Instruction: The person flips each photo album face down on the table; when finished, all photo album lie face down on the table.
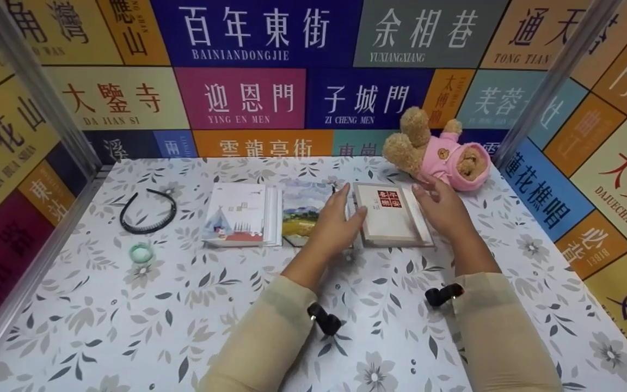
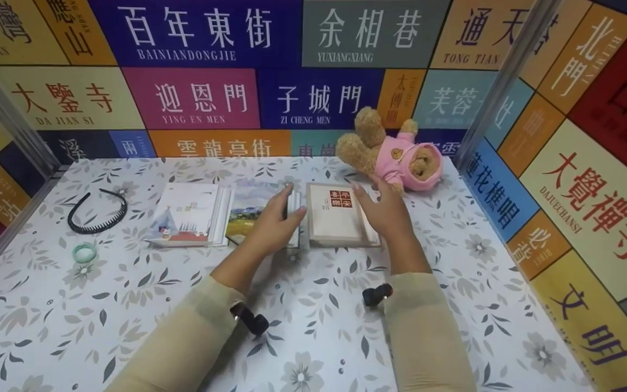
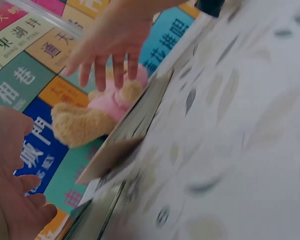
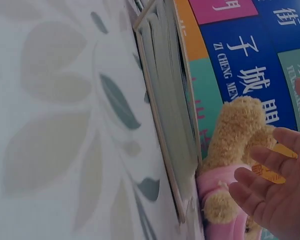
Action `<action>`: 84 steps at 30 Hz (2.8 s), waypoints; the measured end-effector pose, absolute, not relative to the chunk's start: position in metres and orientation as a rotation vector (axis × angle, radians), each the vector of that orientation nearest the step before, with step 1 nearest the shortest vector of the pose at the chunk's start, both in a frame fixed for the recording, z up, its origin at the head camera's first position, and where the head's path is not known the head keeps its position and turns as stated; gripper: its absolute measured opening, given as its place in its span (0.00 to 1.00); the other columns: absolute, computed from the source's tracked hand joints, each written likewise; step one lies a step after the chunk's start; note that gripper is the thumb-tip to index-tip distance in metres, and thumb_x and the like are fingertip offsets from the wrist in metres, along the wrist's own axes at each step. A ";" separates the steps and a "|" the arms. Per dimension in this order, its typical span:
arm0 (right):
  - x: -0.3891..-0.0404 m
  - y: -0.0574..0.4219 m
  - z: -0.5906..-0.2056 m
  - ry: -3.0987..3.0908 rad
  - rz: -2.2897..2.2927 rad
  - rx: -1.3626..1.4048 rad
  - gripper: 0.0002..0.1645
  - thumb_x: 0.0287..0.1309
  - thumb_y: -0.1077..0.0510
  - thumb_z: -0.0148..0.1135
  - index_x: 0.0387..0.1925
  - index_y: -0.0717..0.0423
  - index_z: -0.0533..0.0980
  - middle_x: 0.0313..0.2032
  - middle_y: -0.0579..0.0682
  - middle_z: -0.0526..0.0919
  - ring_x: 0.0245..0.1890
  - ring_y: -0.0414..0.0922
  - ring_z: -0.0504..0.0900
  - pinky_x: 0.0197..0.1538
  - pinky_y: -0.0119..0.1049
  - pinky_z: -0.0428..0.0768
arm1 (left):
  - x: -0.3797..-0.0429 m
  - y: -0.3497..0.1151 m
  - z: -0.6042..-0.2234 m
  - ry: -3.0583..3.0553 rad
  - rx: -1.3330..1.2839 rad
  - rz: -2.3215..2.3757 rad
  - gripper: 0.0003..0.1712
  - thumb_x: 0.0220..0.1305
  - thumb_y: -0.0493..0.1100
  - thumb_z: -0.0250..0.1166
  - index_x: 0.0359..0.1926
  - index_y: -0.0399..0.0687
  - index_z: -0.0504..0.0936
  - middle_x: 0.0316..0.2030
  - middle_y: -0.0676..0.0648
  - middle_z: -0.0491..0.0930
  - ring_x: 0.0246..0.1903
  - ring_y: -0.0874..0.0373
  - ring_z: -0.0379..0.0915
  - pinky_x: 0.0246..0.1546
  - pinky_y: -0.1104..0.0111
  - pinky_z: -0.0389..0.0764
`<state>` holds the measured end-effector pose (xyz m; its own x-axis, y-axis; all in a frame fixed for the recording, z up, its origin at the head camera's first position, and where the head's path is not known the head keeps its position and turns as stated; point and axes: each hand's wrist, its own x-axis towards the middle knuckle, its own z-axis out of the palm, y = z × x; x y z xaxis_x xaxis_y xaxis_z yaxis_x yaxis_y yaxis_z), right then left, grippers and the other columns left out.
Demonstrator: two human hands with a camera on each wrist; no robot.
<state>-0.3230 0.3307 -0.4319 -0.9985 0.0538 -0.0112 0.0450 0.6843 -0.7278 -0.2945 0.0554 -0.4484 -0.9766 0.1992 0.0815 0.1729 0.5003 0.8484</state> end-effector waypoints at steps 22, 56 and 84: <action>-0.311 0.342 -0.450 -3.322 1.277 0.083 0.49 0.68 0.41 0.70 0.85 0.37 0.59 0.87 0.56 0.48 0.87 0.63 0.43 0.86 0.67 0.43 | -0.276 0.097 -0.477 2.348 0.254 1.703 0.45 0.73 0.29 0.52 0.86 0.40 0.47 0.85 0.37 0.54 0.84 0.44 0.52 0.87 0.56 0.52; -0.289 0.277 -0.415 -2.772 1.869 0.256 0.38 0.78 0.41 0.60 0.83 0.40 0.63 0.82 0.55 0.65 0.81 0.57 0.64 0.81 0.64 0.65 | -0.274 0.094 -0.438 1.737 0.165 2.387 0.33 0.82 0.46 0.54 0.83 0.53 0.63 0.80 0.42 0.66 0.78 0.47 0.66 0.80 0.54 0.69; -0.297 0.297 -0.417 -2.406 2.282 0.086 0.40 0.78 0.55 0.62 0.84 0.49 0.59 0.76 0.53 0.64 0.62 0.40 0.80 0.56 0.31 0.87 | -0.272 0.095 -0.459 1.802 0.255 2.086 0.38 0.82 0.55 0.56 0.86 0.64 0.57 0.86 0.44 0.53 0.84 0.42 0.54 0.80 0.44 0.65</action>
<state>-0.2970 0.2973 -0.4169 -0.9833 -0.1576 -0.0914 0.0829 0.0597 -0.9948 -0.2722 0.0949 -0.4586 -0.9147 0.3907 -0.1034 -0.1590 -0.1125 0.9809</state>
